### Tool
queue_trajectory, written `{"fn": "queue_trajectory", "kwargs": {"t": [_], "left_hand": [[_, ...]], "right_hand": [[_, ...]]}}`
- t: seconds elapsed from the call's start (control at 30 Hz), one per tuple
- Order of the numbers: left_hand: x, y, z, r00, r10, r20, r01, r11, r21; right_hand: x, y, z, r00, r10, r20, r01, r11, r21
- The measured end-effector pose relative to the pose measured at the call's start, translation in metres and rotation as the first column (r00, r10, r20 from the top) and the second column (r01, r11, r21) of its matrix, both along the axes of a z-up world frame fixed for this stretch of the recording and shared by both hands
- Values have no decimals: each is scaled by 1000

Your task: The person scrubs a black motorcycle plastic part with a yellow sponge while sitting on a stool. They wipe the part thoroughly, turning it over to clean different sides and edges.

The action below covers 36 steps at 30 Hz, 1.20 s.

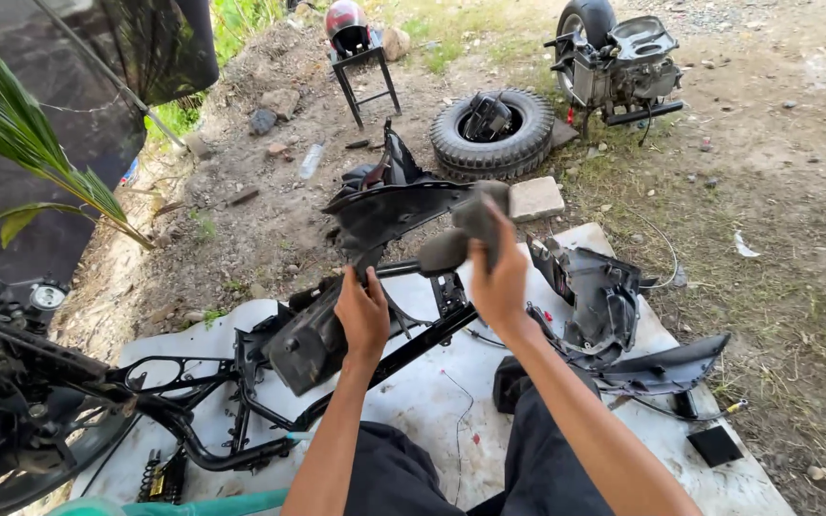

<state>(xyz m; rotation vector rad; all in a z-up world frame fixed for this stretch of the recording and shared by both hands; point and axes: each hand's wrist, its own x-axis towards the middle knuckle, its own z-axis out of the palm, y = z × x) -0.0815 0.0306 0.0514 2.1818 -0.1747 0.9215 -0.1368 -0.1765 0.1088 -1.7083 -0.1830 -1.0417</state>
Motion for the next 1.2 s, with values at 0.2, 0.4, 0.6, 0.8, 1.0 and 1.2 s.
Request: {"fn": "queue_trajectory", "kwargs": {"t": [0.2,0.4,0.6,0.8,1.0,1.2], "left_hand": [[-11,-10,10,972,-208,108,194,973,129],[-6,-14,6,988,-150,-47,157,966,204],[1,-17,5,971,-231,-68,241,936,258],[-5,-14,8,963,-264,-49,267,925,269],[-1,-21,10,964,-216,-151,252,925,283],[3,-27,16,965,-253,-70,255,840,478]], "right_hand": [[11,48,-8,979,123,165,14,761,-648],[23,29,2,999,25,43,-1,867,-499],[13,42,16,979,105,174,1,854,-521],[22,38,7,991,24,130,43,871,-489],[24,38,14,999,5,-48,-18,960,-278],[9,57,29,989,-43,145,105,883,-458]]}}
